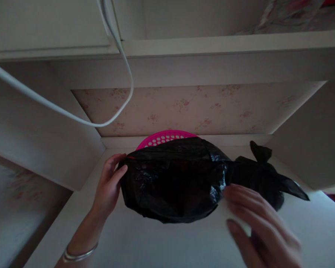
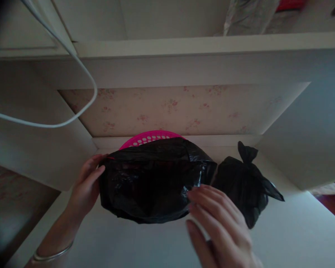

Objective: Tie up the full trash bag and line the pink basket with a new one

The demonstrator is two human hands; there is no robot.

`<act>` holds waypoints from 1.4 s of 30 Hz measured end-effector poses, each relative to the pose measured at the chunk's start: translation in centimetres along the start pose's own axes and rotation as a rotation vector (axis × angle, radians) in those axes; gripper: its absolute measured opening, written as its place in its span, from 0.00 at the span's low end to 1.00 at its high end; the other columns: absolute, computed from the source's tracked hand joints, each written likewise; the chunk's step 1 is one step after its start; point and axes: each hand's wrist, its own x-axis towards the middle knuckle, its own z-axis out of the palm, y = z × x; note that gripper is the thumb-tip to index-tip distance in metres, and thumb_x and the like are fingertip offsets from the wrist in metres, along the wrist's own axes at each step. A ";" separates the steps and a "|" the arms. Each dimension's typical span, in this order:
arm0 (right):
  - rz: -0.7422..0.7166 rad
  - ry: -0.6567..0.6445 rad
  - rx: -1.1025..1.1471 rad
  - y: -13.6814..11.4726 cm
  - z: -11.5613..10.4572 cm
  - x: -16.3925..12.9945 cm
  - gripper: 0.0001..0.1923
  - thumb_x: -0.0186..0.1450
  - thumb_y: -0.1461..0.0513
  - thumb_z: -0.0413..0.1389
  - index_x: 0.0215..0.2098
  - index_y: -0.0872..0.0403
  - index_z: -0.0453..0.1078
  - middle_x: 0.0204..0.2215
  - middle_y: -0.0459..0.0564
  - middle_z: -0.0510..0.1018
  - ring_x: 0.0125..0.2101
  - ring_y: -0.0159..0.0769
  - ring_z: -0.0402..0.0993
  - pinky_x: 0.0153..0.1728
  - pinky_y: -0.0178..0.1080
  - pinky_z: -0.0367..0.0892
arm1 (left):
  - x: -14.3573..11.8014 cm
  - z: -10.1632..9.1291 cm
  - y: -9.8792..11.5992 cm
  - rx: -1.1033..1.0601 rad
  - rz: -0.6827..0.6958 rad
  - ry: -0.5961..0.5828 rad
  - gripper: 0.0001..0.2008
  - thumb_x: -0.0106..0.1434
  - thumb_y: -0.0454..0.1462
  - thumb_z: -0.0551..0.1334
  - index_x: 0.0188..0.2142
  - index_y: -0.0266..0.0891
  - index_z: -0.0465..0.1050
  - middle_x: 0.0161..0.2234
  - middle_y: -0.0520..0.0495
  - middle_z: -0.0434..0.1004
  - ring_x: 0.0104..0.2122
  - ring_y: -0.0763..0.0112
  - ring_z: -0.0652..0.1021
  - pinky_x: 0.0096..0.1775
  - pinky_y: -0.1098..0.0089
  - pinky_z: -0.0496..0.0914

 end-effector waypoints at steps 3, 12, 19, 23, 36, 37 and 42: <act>-0.258 -0.259 -0.207 -3.1 0.8 3.6 0.25 0.67 0.54 0.64 0.60 0.53 0.72 0.49 0.56 0.85 0.47 0.55 0.83 0.55 0.61 0.74 | 1.0 1.2 0.5 0.150 0.032 -0.093 0.25 0.60 0.47 0.73 0.55 0.47 0.76 0.58 0.47 0.78 0.61 0.54 0.74 0.61 0.59 0.67; -0.111 -0.988 -0.243 -3.2 0.3 9.6 0.13 0.64 0.51 0.66 0.40 0.50 0.80 0.34 0.50 0.87 0.37 0.50 0.85 0.34 0.43 0.71 | 1.8 2.0 0.8 0.264 0.055 -0.064 0.22 0.60 0.51 0.73 0.49 0.44 0.82 0.49 0.46 0.84 0.52 0.54 0.79 0.55 0.60 0.69; -0.271 -1.195 -0.103 -2.5 -0.6 12.7 0.03 0.62 0.65 0.65 0.34 0.50 0.81 0.31 0.46 0.87 0.34 0.41 0.84 0.29 0.37 0.63 | 2.0 1.5 0.7 0.217 -0.054 0.044 0.21 0.55 0.53 0.74 0.40 0.42 0.83 0.37 0.50 0.85 0.40 0.61 0.80 0.42 0.67 0.69; -0.358 -1.281 -0.031 -2.3 -1.3 12.5 0.07 0.60 0.63 0.70 0.37 0.49 0.81 0.31 0.43 0.87 0.35 0.39 0.84 0.30 0.36 0.64 | 2.3 1.4 1.0 0.051 -0.146 0.076 0.19 0.49 0.49 0.76 0.35 0.39 0.82 0.33 0.50 0.83 0.35 0.66 0.78 0.36 0.71 0.69; -0.147 -0.443 0.042 2.4 -4.8 11.5 0.12 0.74 0.58 0.57 0.38 0.51 0.81 0.60 0.57 0.77 0.61 0.46 0.73 0.63 0.47 0.67 | 1.5 3.9 2.8 0.145 -0.190 0.039 0.23 0.50 0.47 0.76 0.45 0.45 0.83 0.42 0.48 0.86 0.42 0.60 0.83 0.41 0.68 0.75; -0.132 -0.418 -0.020 3.4 -4.5 11.4 0.11 0.73 0.59 0.57 0.38 0.51 0.82 0.63 0.57 0.74 0.63 0.49 0.71 0.64 0.52 0.65 | 1.5 4.0 3.0 0.206 -0.178 -0.004 0.23 0.51 0.49 0.76 0.46 0.46 0.84 0.44 0.47 0.87 0.44 0.58 0.83 0.42 0.68 0.75; 0.006 -0.403 -0.017 6.9 -2.2 11.5 0.17 0.74 0.56 0.53 0.55 0.50 0.79 0.60 0.57 0.78 0.58 0.48 0.78 0.61 0.52 0.71 | 2.5 3.5 2.2 0.344 -0.101 -0.074 0.22 0.53 0.54 0.74 0.43 0.45 0.85 0.44 0.44 0.87 0.43 0.56 0.84 0.41 0.66 0.75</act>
